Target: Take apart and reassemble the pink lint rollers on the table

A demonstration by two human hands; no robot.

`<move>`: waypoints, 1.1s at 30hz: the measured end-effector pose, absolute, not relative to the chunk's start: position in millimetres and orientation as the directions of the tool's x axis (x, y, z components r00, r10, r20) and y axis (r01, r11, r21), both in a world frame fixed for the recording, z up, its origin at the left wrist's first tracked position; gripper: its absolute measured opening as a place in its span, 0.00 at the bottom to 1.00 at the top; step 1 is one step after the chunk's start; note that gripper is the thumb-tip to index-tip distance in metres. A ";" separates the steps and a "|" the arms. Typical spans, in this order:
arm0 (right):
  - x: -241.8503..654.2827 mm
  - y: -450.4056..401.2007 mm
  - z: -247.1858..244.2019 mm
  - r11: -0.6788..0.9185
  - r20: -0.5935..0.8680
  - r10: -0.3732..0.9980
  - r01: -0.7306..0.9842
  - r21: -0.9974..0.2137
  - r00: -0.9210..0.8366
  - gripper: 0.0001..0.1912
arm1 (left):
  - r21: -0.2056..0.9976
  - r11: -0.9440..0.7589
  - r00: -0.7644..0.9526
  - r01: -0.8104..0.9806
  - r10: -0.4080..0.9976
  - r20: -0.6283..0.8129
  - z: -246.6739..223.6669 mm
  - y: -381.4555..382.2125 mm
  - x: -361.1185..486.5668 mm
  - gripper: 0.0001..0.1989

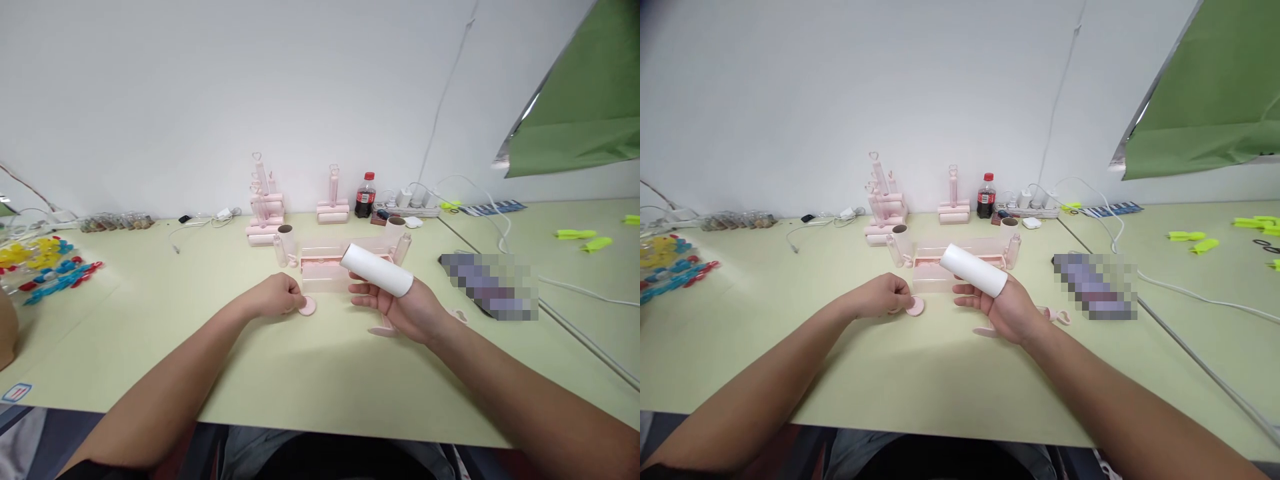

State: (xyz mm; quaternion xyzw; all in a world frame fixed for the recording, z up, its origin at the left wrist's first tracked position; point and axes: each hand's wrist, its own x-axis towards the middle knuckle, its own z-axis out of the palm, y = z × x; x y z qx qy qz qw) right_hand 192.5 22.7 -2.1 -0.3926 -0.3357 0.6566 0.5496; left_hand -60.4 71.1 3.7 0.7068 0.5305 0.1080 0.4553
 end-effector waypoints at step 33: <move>191.0 13.9 -5.7 -0.044 -0.053 0.967 0.042 -0.998 -0.251 0.17 | 0.935 -0.355 0.283 -0.008 0.896 0.342 14.9 59.0 -49.4 0.21</move>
